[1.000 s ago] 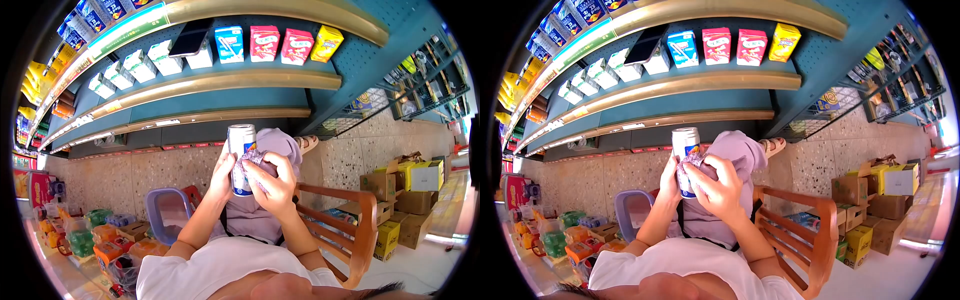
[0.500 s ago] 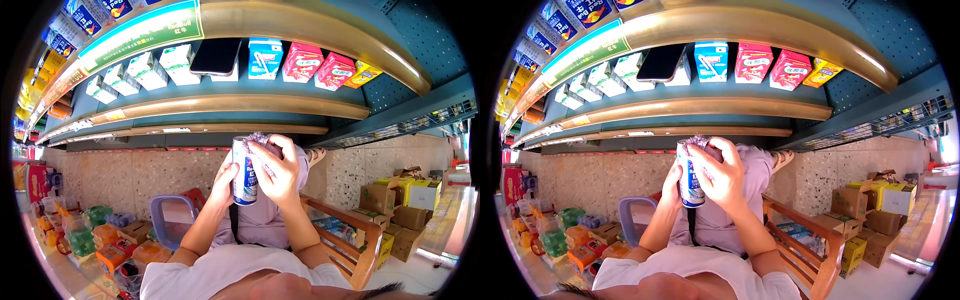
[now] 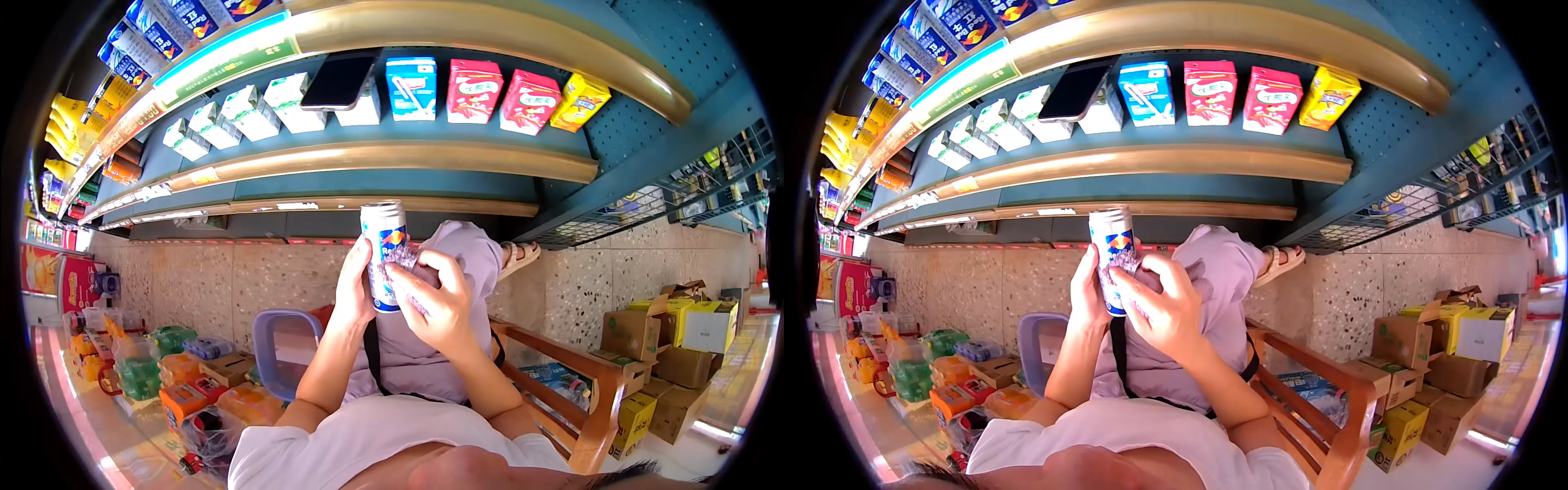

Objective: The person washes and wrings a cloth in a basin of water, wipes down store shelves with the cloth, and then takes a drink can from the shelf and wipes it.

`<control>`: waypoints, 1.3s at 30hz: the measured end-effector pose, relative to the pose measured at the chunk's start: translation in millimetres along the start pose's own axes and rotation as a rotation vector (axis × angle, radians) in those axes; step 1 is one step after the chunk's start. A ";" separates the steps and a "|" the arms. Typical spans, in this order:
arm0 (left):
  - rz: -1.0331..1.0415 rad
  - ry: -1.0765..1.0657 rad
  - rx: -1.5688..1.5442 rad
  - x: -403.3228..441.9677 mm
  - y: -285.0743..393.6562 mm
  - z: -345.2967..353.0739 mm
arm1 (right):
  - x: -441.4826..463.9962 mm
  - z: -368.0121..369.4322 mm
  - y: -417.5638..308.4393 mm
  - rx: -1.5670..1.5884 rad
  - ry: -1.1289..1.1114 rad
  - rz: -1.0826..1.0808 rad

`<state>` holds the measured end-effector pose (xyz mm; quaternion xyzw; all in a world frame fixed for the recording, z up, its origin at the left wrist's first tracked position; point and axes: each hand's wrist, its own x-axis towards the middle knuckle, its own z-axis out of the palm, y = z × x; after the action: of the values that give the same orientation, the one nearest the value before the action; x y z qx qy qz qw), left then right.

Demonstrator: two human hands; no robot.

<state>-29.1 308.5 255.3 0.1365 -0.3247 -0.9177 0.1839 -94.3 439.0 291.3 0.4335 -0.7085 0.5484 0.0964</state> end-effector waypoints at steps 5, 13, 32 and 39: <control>0.023 0.043 0.032 3.2 -25.5 40.0 | -31.7 -38.7 5.8 -0.035 0.038 -0.008; -0.026 0.029 0.025 11.4 -47.7 80.8 | -60.0 -80.0 7.5 -0.097 0.087 0.025; -0.010 -0.121 -0.206 -10.4 -17.6 17.1 | -25.1 -24.1 -9.3 -0.046 -0.009 -0.050; -0.062 -0.031 -0.337 -13.7 -18.5 -19.6 | 11.8 6.4 -1.1 -0.041 -0.019 -0.056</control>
<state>-14.2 317.0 230.4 0.0994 -0.1645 -0.9664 0.1706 -98.5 427.5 296.9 0.4563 -0.7080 0.5269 0.1138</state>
